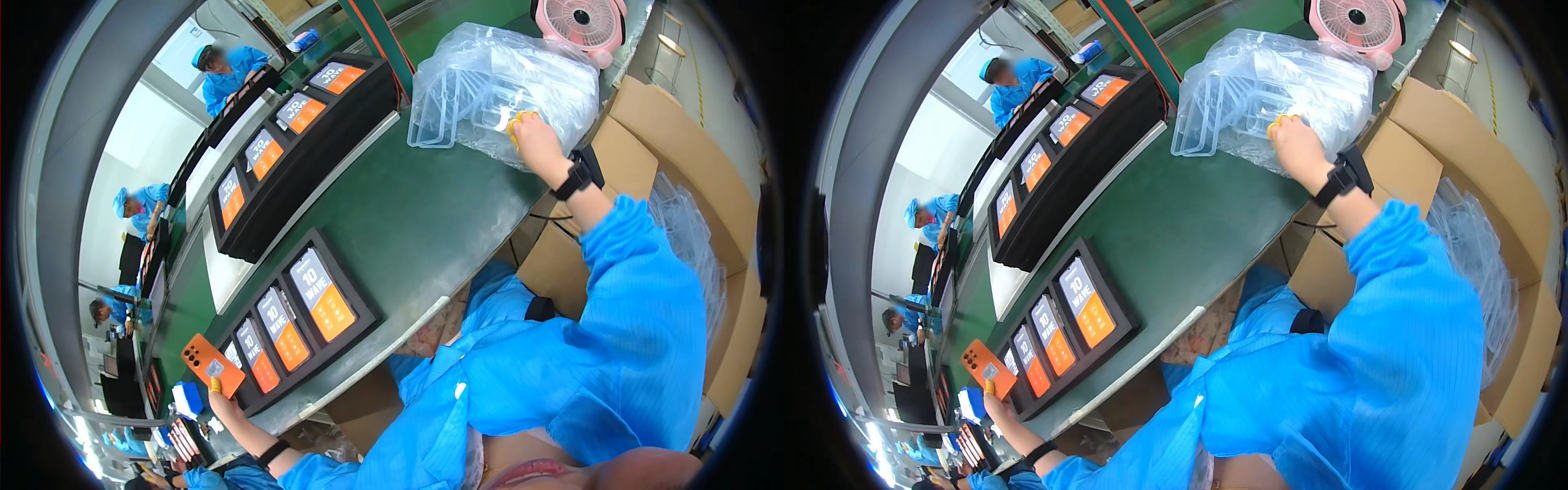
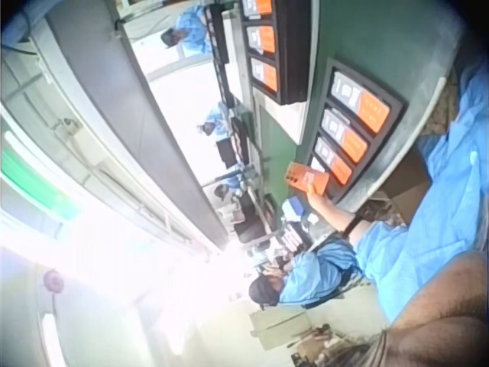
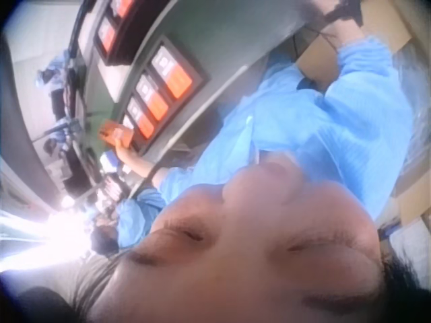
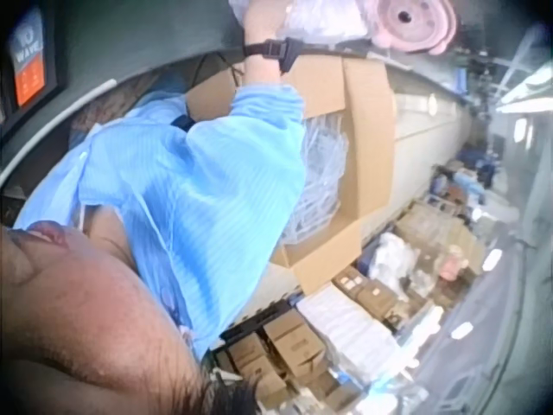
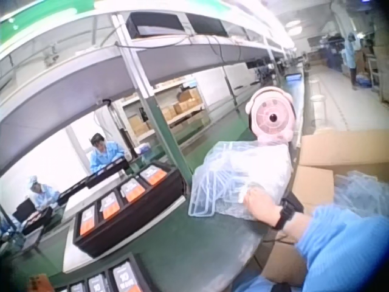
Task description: The recorder is assembling smartphone components by placing protective films and covers on the devices at a factory workstation.
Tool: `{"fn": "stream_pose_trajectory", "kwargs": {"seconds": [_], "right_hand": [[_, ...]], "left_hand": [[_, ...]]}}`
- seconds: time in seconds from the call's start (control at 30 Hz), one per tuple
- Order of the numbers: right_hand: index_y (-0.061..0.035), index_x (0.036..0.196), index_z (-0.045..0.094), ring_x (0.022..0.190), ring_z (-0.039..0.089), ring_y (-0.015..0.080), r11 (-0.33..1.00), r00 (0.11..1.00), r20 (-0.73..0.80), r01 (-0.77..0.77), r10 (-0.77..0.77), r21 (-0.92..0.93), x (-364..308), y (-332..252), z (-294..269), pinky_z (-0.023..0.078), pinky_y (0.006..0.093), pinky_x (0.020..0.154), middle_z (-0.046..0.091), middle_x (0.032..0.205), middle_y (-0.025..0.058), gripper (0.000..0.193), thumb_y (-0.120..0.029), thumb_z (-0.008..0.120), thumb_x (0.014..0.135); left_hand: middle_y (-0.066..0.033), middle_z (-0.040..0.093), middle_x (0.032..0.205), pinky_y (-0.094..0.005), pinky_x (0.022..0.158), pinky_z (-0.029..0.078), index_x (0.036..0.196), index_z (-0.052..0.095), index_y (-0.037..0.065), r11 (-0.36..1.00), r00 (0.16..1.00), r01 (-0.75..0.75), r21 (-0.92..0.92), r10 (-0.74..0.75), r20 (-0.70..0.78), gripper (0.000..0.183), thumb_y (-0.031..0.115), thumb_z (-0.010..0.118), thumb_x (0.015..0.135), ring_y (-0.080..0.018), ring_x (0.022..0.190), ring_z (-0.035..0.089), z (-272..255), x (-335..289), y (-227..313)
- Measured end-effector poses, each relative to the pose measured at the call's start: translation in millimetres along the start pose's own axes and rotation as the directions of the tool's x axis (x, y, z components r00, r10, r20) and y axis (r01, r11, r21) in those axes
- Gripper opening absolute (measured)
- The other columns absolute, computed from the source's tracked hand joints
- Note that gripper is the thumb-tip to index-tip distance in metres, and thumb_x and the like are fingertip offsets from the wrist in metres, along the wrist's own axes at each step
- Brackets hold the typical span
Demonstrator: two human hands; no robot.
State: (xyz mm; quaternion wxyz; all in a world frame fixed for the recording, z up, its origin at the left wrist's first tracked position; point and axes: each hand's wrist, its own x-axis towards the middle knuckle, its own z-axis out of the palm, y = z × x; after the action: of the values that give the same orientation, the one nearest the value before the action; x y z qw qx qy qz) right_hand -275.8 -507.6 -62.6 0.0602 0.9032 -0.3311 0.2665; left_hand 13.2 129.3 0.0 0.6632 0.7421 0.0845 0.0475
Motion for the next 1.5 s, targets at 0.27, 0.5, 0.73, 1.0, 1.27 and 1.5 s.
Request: {"fn": "stream_pose_trajectory", "kwargs": {"seconds": [0.27, 0.5, 0.73, 1.0, 1.27, 1.5], "right_hand": [[-0.0049, 0.081, 0.054, 0.077, 0.054, 0.0300, 0.739, 0.666, 0.419, 0.309, -0.617, 0.599, -31, -106, -48, 0.045, 0.0371, 0.065, 0.055, 0.082, 0.0121, 0.015, -0.012, 0.058, 0.068], [-0.0014, 0.108, 0.047, 0.082, 0.054, 0.0157, 0.364, 0.703, 0.380, -0.182, -0.601, 0.913, -36, -119, -43, 0.044, 0.0279, 0.070, 0.055, 0.092, 0.0087, 0.038, -0.024, 0.058, 0.079], [0.0014, 0.094, 0.053, 0.076, 0.057, 0.0202, 0.068, 0.988, 0.121, -0.115, -0.094, 0.991, -40, -135, -33, 0.044, 0.0282, 0.065, 0.058, 0.084, 0.0113, 0.025, -0.018, 0.057, 0.079], [-0.0081, 0.072, 0.058, 0.074, 0.053, 0.0221, 0.445, 0.677, -0.121, 0.596, -0.726, 0.669, -54, -103, -38, 0.046, 0.0307, 0.059, 0.050, 0.073, 0.0038, 0.021, -0.017, 0.070, 0.056], [-0.0050, 0.126, 0.029, 0.115, 0.034, 0.0306, 0.624, 0.764, 0.166, 0.359, -0.624, 0.694, -48, -111, -24, 0.012, 0.0573, 0.095, 0.039, 0.120, 0.0166, 0.102, -0.042, 0.077, 0.044], [-0.0028, 0.118, 0.039, 0.106, 0.041, 0.0306, 0.575, 0.872, -0.077, 0.382, -0.483, 0.724, -64, -128, -44, 0.016, 0.0541, 0.096, 0.044, 0.109, 0.0154, 0.090, -0.045, 0.074, 0.046]], "left_hand": [[-0.0093, 0.055, 0.103, -0.0316, 0.080, 0.045, 0.113, 0.046, -0.002, 0.941, 0.837, -0.035, -0.338, 0.212, 0.504, 0.034, 0.011, 0.049, 0.081, -0.0192, 0.092, 0.055, 140, -125, 10], [-0.0067, 0.055, 0.102, -0.0264, 0.081, 0.040, 0.107, 0.049, -0.001, 0.917, 0.694, 0.088, -0.388, 0.223, 0.684, 0.028, 0.009, 0.051, 0.081, -0.0138, 0.092, 0.053, 265, -206, -24], [-0.0231, 0.043, 0.113, -0.0390, 0.091, 0.031, 0.111, 0.039, -0.008, 0.507, 0.456, -0.833, 0.221, 0.403, 0.794, 0.063, 0.032, 0.065, 0.070, -0.0344, 0.109, 0.037, 306, -227, -31], [-0.0194, 0.041, 0.119, -0.0347, 0.092, 0.034, 0.123, 0.027, -0.004, 0.491, 0.433, -0.818, 0.298, 0.187, 0.882, 0.093, 0.018, 0.080, 0.049, -0.0323, 0.111, 0.040, 292, -218, -33], [-0.0155, 0.049, 0.112, -0.0361, 0.087, 0.039, 0.121, 0.032, -0.002, 0.574, 0.460, -0.798, 0.183, 0.386, 0.800, 0.090, 0.020, 0.080, 0.049, -0.0318, 0.104, 0.046, 280, -229, -18], [-0.0154, 0.027, 0.132, -0.0342, 0.096, 0.029, 0.130, 0.011, -0.001, 0.697, 0.335, -0.672, -0.252, 0.589, 0.735, 0.116, 0.032, 0.082, 0.045, -0.0268, 0.120, 0.032, 261, -227, -11]]}}
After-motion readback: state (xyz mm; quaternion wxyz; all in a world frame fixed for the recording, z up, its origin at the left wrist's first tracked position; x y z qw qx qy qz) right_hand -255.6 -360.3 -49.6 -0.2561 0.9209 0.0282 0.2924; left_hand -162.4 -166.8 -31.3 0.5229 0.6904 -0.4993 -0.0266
